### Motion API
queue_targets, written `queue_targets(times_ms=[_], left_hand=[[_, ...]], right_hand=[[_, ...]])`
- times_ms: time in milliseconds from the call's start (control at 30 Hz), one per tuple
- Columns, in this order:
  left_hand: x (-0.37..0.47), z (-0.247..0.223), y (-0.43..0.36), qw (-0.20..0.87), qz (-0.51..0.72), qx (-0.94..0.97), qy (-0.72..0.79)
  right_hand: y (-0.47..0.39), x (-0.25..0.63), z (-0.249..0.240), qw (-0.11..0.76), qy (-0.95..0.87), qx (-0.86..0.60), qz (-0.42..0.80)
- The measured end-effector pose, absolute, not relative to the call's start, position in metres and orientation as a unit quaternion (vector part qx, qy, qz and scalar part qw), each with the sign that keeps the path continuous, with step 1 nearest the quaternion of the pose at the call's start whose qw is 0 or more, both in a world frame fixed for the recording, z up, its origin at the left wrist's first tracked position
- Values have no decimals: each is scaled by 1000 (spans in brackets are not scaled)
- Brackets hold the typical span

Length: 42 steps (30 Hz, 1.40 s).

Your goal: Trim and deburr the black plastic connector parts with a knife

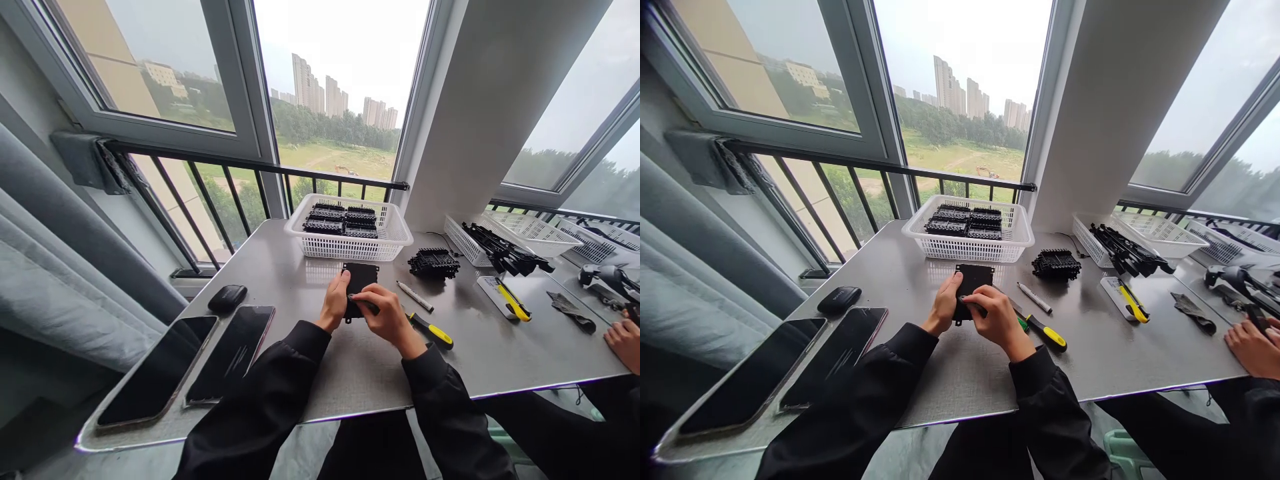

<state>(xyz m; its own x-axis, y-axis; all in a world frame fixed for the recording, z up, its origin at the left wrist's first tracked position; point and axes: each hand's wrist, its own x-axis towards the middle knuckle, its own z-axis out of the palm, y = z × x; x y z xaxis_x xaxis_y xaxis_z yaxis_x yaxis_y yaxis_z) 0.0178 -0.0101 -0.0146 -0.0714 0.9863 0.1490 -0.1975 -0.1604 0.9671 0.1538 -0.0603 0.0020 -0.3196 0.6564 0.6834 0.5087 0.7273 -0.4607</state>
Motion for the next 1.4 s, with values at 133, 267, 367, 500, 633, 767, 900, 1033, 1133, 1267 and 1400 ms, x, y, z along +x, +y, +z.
queue_targets(times_ms=[133, 267, 367, 500, 633, 767, 900, 1033, 1133, 1267, 1400], left_hand=[[12, -12, -3, 506, 651, 375, 424], [10, -9, -3, 501, 660, 384, 407], [16, -7, -12, 507, 612, 467, 388], [27, -7, -29, 487, 534, 579, 377], [32, -11, -37, 522, 511, 597, 331], [33, -12, -36, 554, 522, 563, 322], [29, -5, -29, 603, 586, 450, 302], [21, 0, -17, 622, 627, 352, 310], [16, -1, -10, 589, 675, 304, 324], [15, 0, -9, 558, 709, 307, 303], [17, 2, -15, 569, 694, 322, 302]], right_hand=[[-67, 152, 3, 451, -834, -313, 60], [-67, 152, 4, 594, -700, -395, -33], [-63, 155, 5, 638, -603, -474, -63], [-58, 158, 3, 608, -603, -514, -42], [-58, 156, 0, 584, -648, -489, -9], [-61, 153, 1, 547, -713, -440, 12], [-65, 149, 6, 466, -795, -388, -1], [-68, 146, 4, 412, -847, -337, 15], [-68, 147, 2, 495, -795, -350, 19], [-63, 149, -1, 601, -658, -452, 41], [-58, 149, -3, 615, -595, -511, 79]])
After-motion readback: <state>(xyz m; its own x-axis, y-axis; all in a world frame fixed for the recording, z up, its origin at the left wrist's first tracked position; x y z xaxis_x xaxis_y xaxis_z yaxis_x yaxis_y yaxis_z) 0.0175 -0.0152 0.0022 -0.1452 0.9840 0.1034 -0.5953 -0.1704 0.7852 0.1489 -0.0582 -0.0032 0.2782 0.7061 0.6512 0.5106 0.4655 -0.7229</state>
